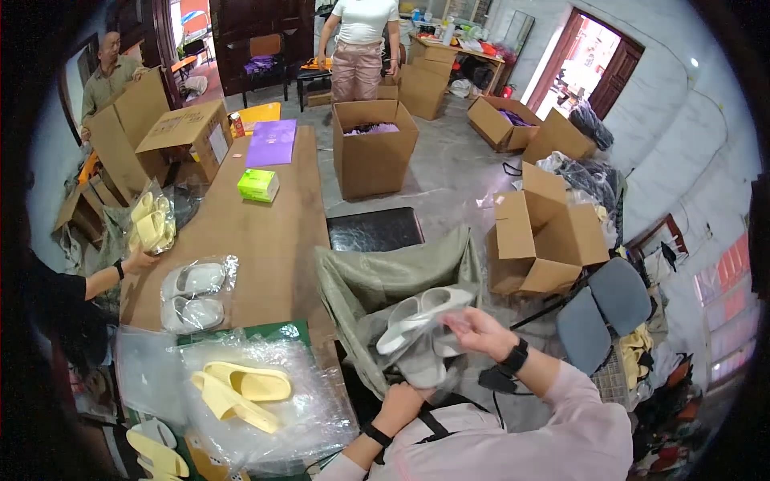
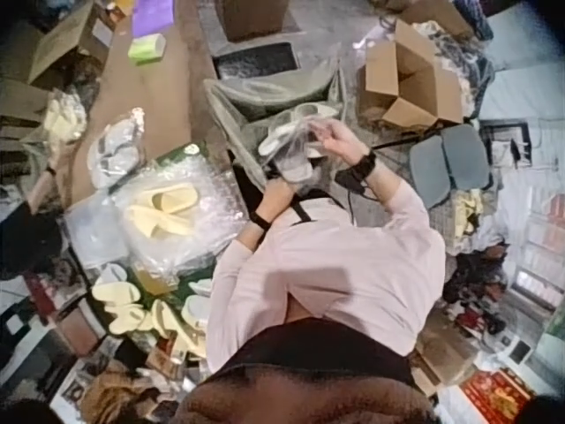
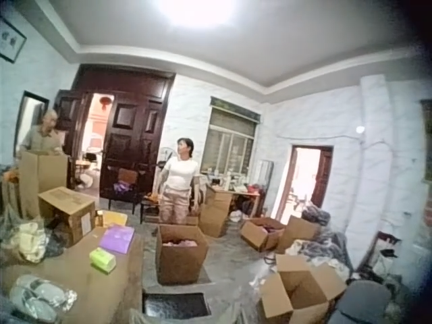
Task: The recorder is seen putting slippers into plastic bags and then into a large green sack, alongside several coworkers in a manufacturing or warehouse setting.
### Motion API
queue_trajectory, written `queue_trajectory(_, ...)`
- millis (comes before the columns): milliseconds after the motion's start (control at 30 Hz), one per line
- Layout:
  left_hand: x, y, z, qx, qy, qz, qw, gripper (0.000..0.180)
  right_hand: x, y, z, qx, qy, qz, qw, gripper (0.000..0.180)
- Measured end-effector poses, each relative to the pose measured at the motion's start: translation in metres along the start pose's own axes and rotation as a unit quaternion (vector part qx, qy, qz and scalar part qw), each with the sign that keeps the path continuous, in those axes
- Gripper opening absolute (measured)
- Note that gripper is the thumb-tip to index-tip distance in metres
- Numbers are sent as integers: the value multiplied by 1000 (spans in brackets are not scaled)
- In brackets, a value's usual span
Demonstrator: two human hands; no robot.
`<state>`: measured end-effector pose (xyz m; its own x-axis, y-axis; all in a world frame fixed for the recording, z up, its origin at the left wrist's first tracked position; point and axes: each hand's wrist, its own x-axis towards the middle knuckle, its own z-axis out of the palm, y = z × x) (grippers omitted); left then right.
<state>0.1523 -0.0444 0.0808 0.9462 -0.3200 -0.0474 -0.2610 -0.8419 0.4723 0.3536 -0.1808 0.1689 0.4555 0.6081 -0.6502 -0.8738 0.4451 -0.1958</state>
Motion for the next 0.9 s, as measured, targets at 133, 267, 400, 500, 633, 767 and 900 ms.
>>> queue_trajectory(133,-6,1,-9,-7,54,2,999,48,73,9,-17,-36,104,-18,994,31)
queue_trajectory(267,-9,-3,-5,-58,84,9,995,55,81,27,32,-169,244,22,955,47)
queue_trajectory(400,-11,-12,-10,-93,136,15,986,73,95,71,108,-360,53,65,929,49)
queue_trajectory(500,-21,-12,-72,-316,15,-57,947,87,162,119,161,-448,-55,131,883,42)
queue_trajectory(633,-28,-43,-30,-384,57,-67,919,75,278,207,196,-551,-260,120,784,31)
queue_trajectory(767,-43,-60,-21,-422,59,-192,884,76,304,330,254,-550,-353,316,687,78)
queue_trajectory(900,-22,-93,20,-221,434,-7,874,71,463,373,180,-733,-146,41,663,63)
